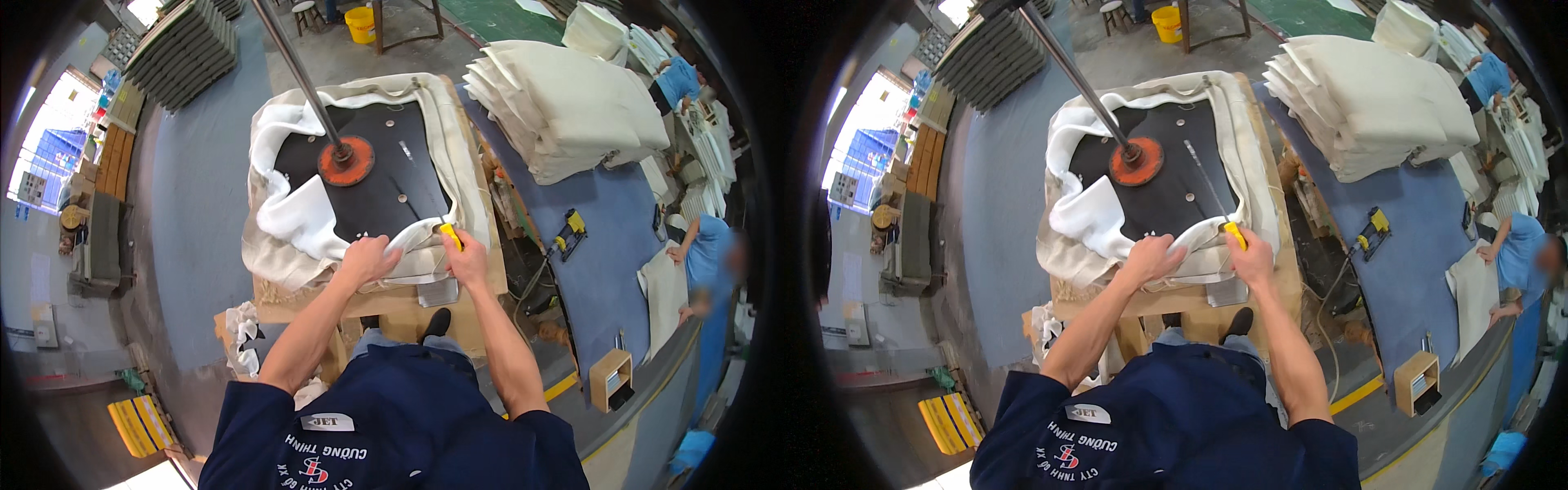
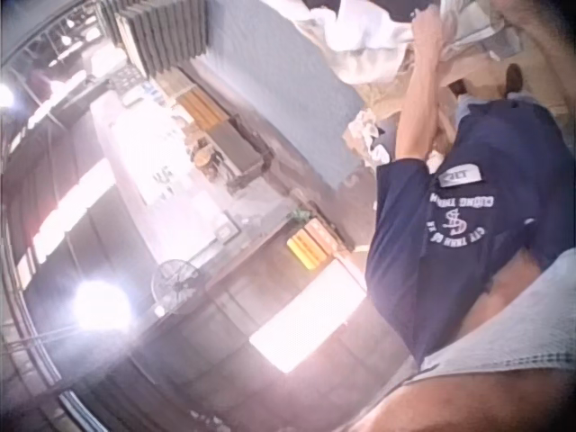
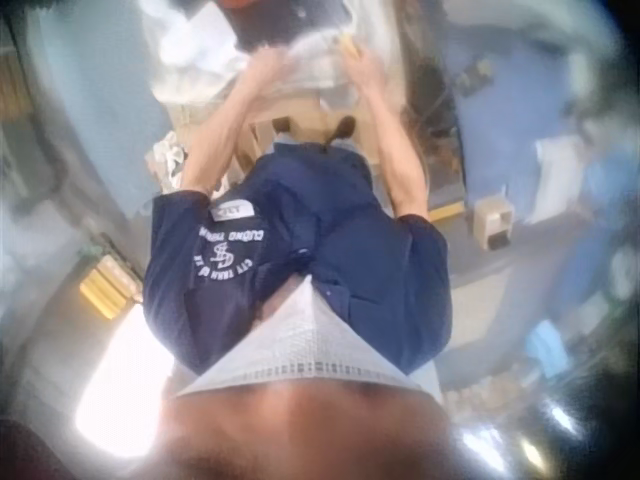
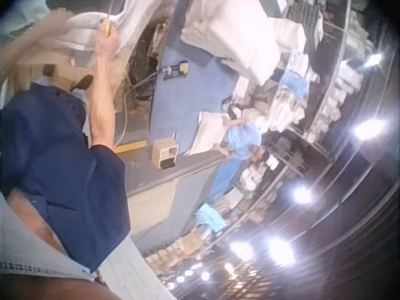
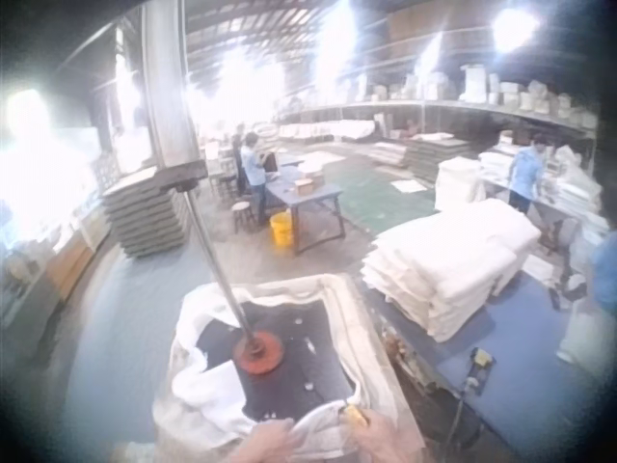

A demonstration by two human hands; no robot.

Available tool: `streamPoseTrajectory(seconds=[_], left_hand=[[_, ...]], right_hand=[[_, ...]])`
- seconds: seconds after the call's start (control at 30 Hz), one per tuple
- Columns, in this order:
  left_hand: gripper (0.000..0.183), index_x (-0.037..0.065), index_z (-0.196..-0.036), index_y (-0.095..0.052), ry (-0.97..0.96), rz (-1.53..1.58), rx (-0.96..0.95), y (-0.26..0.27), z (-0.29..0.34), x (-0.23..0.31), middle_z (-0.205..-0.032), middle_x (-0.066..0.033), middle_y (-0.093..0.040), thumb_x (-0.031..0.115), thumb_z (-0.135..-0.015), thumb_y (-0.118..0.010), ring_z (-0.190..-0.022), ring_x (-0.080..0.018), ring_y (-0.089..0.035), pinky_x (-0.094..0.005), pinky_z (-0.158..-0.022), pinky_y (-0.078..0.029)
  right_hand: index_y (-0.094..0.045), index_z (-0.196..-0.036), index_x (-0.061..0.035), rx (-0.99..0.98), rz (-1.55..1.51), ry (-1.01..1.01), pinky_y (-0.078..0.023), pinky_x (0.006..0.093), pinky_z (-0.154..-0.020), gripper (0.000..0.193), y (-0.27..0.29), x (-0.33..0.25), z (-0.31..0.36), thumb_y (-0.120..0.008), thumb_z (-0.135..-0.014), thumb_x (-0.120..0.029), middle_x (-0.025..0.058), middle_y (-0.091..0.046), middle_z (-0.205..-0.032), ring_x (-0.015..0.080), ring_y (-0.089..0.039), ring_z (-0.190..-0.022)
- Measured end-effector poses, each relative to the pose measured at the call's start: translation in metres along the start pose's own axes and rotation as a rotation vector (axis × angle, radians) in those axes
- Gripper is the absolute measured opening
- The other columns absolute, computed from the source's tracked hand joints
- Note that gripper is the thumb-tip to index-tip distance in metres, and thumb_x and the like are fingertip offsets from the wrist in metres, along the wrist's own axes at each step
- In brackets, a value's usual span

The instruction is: The person staples white fabric onto a black cushion base using a pneumatic staple gun, then uses a screwdriver to tuck and smooth the fabric edges. They repeat this process on multiple cushion units, flipping and repositioning them as needed.

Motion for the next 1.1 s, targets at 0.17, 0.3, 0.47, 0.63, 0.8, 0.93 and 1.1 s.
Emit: streamPoseTrajectory(seconds=[0.17,0.3,0.47,0.63,0.8,0.93,1.1], left_hand=[[0.058,0.016,-0.126,-0.066,-0.233,0.01,0.553,0.047,0.044,0.029,-0.12,-0.0101,-0.06,0.045,-0.079,-0.082,-0.127,-0.0322,-0.053,-0.0542,-0.109,-0.038],[0.052,0.019,-0.123,-0.068,-0.372,-0.091,0.592,0.022,0.011,0.013,-0.119,-0.0077,-0.054,0.042,-0.079,-0.083,-0.126,-0.0318,-0.047,-0.0697,-0.118,-0.023],[0.031,0.019,-0.102,-0.07,-0.411,0.014,0.591,0.028,-0.004,-0.007,-0.111,-0.0058,-0.053,0.039,-0.082,-0.082,-0.122,-0.0294,-0.048,-0.068,-0.117,-0.026],[0.031,0.018,-0.098,-0.067,-0.439,0.03,0.608,0.031,-0.002,-0.017,-0.108,-0.0049,-0.052,0.04,-0.082,-0.082,-0.118,-0.0287,-0.051,-0.0669,-0.118,-0.027],[0.031,0.017,-0.097,-0.067,-0.452,0.046,0.6,0.033,0.0,-0.018,-0.107,-0.005,-0.052,0.039,-0.082,-0.083,-0.118,-0.0283,-0.051,-0.0652,-0.119,-0.027],[0.032,0.016,-0.097,-0.067,-0.445,0.045,0.6,0.034,0.0,-0.019,-0.107,-0.0052,-0.052,0.04,-0.082,-0.082,-0.118,-0.0283,-0.051,-0.0643,-0.119,-0.027],[0.032,0.016,-0.098,-0.067,-0.424,0.056,0.597,0.034,-0.004,-0.017,-0.107,-0.0054,-0.053,0.04,-0.083,-0.082,-0.119,-0.0283,-0.05,-0.0641,-0.119,-0.027]], right_hand=[[-0.069,-0.123,0.0007,-0.097,-0.201,-0.163,-0.051,0.0266,-0.049,0.037,-0.037,0.024,0.029,-0.063,-0.103,-0.03,0.0054,-0.066,-0.079,0.0136,-0.065,-0.053],[-0.061,-0.138,0.0023,-0.207,-0.188,-0.046,-0.052,0.0277,-0.065,0.045,-0.032,0.017,0.08,-0.067,-0.1,-0.022,0.0086,-0.066,-0.091,0.016,-0.066,-0.072],[-0.062,-0.142,-0.0054,-0.211,0.341,0.107,-0.053,0.0352,-0.078,0.053,0.042,-0.001,0.174,-0.074,-0.091,-0.013,0.0134,-0.059,-0.098,0.0275,-0.065,-0.09],[-0.064,-0.142,-0.0176,-0.189,0.628,0.201,-0.057,0.0422,-0.073,0.052,0.054,-0.031,0.196,-0.074,-0.091,-0.015,0.0141,-0.06,-0.101,0.0334,-0.067,-0.084],[-0.062,-0.142,-0.0134,-0.241,0.803,0.132,-0.055,0.0457,-0.072,0.053,0.046,-0.064,0.177,-0.073,-0.09,-0.013,0.0143,-0.062,-0.101,0.0373,-0.066,-0.081],[-0.06,-0.144,-0.0155,-0.336,0.936,0.06,-0.055,0.0463,-0.072,0.054,0.047,-0.074,0.168,-0.073,-0.092,-0.016,0.014,-0.063,-0.097,0.0369,-0.068,-0.081],[-0.063,-0.142,-0.0224,-0.287,0.811,0.197,-0.057,0.048,-0.069,0.047,0.052,-0.088,0.158,-0.069,-0.096,-0.02,0.0127,-0.065,-0.099,0.0371,-0.069,-0.08]])
Point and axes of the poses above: each hand's wrist, its own z-axis away from the middle knuckle, its own y-axis out of the back of the hand, x = y × z, the point moved 9 cm from there along -z, towards the middle knuckle
